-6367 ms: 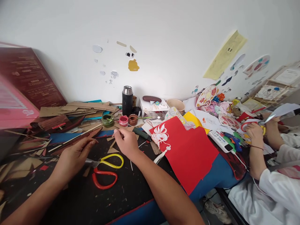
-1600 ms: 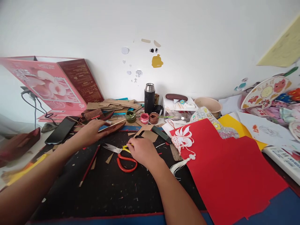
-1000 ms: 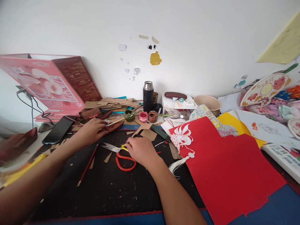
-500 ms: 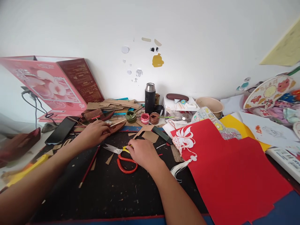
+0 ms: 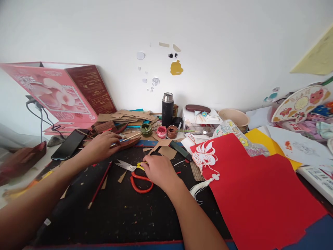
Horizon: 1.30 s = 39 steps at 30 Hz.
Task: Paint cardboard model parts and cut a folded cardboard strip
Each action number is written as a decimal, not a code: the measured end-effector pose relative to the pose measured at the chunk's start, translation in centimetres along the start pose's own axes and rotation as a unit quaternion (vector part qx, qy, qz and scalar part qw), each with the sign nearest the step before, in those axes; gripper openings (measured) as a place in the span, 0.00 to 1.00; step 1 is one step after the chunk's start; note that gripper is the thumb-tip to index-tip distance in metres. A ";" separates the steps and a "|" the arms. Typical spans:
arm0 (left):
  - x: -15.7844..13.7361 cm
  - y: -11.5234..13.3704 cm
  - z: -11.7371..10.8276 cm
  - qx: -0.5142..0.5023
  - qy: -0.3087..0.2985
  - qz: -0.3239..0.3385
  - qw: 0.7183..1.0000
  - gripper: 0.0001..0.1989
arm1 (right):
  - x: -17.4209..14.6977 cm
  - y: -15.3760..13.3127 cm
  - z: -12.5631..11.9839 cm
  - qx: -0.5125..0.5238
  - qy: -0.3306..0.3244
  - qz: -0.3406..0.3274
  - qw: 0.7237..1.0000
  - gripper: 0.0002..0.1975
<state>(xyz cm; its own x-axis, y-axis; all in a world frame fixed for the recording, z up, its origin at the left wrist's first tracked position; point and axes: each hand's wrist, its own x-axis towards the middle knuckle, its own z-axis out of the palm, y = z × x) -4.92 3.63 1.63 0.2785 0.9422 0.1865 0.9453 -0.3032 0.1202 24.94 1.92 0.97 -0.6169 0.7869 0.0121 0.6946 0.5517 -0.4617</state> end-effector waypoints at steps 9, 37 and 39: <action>1.0 -2.5 -1.7 -0.039 -0.033 -0.004 0.999 0.18 | 0.0 -0.1 -0.2 0.003 -0.007 0.002 1.000 0.12; 1.9 -0.4 1.6 0.150 0.057 -0.045 0.986 0.18 | -0.1 -0.3 0.0 -0.024 -0.015 0.004 1.000 0.13; 2.0 -0.5 1.7 0.143 0.065 -0.055 0.986 0.17 | -0.1 -0.3 0.0 -0.023 -0.013 0.003 1.000 0.13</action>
<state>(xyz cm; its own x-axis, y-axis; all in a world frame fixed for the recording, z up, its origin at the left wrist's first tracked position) -4.53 5.90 0.26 0.1658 0.9351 0.3132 0.9829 -0.1307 -0.1299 24.81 1.70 1.11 -0.6218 0.7831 -0.0136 0.7141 0.5597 -0.4206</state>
